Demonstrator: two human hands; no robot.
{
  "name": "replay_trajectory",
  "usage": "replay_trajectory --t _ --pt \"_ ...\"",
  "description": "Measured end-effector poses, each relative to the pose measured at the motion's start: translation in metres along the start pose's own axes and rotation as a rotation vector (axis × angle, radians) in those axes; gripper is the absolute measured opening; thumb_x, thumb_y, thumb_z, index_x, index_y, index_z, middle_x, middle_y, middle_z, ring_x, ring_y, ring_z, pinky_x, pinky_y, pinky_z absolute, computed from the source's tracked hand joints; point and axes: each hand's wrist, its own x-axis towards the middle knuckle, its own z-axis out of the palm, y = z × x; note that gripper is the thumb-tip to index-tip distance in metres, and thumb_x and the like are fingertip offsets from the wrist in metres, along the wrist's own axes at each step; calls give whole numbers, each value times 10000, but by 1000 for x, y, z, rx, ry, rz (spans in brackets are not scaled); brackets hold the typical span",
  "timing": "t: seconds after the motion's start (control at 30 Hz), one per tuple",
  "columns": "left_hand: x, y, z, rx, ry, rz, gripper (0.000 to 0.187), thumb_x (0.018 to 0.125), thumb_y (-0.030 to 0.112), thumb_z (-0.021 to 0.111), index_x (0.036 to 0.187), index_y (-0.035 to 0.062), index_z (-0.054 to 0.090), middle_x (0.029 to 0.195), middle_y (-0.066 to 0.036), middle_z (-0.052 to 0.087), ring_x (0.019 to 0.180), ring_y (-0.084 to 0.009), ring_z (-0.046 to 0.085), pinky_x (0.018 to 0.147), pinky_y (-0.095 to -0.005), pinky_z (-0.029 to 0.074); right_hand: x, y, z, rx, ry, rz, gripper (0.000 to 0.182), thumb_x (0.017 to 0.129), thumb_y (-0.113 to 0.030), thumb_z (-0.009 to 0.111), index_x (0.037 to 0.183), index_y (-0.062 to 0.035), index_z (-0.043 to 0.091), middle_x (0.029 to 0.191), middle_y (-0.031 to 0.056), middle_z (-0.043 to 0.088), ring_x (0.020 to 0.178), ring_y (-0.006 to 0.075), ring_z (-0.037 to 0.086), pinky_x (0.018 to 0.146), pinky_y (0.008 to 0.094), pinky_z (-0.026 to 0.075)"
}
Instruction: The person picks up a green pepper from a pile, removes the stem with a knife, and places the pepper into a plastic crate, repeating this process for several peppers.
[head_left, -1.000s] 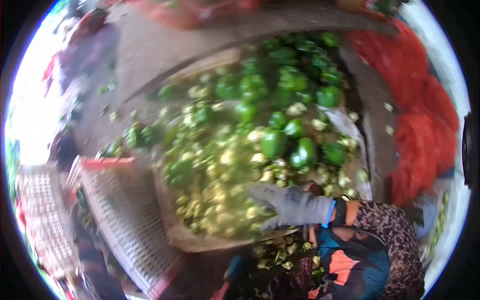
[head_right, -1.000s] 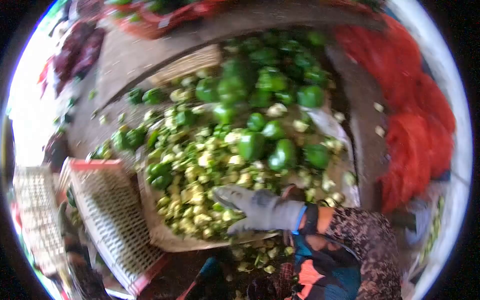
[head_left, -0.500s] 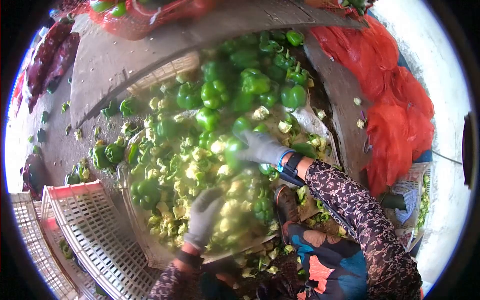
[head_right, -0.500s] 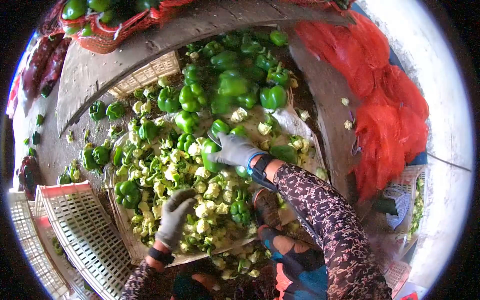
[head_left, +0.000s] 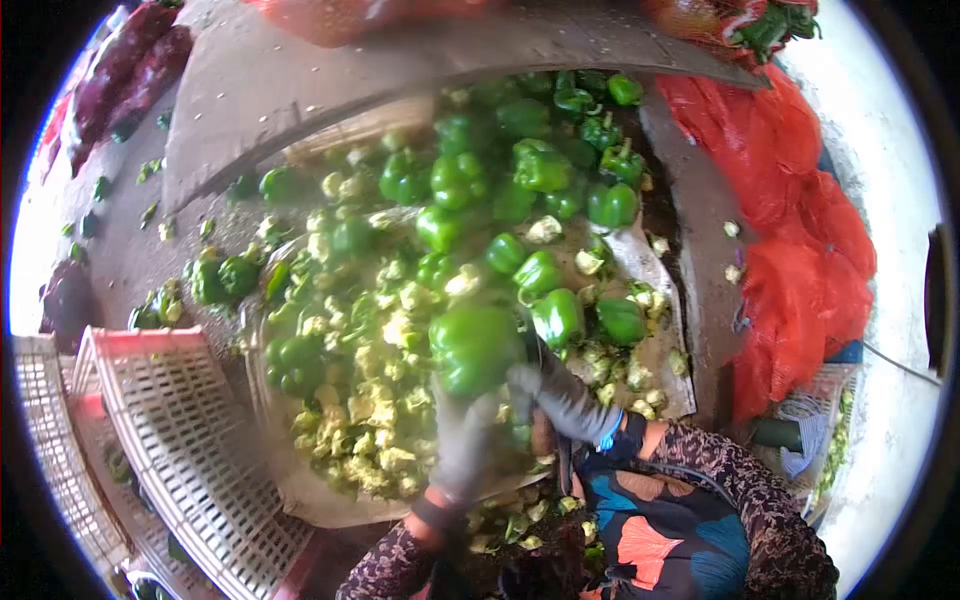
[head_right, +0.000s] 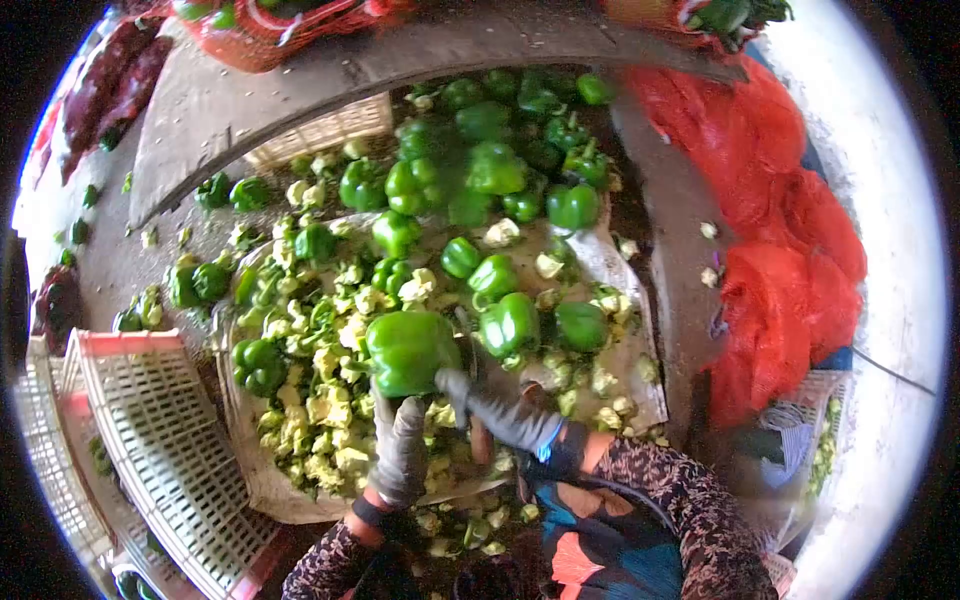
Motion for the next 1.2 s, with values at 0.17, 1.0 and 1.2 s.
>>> replay_trajectory --t 0.17,1.0,1.2 --pt "-4 50 9 -149 408 158 918 797 239 757 1537 2 270 1369 -176 482 1185 -269 552 996 -381 494 -10 13 37 -237 -58 -318 640 959 -393 713 1453 -63 475 1237 63 639 1031 147 606 852 314 521" --pt "-58 86 -49 -246 68 116 953 759 410 858 1497 103 339 1309 -155 579 1111 -251 622 946 -406 552 -25 -19 33 -701 -306 -264 693 965 -533 646 1459 -79 476 1327 210 629 1226 297 622 1055 421 496" --pt "-60 68 -34 -206 -75 -94 1087 766 209 869 1605 97 188 1460 -192 466 1312 -309 522 1061 -422 504 -16 -24 41 -350 -414 -13 1112 773 -578 843 1562 -28 284 1441 220 552 1294 306 579 1129 420 444"
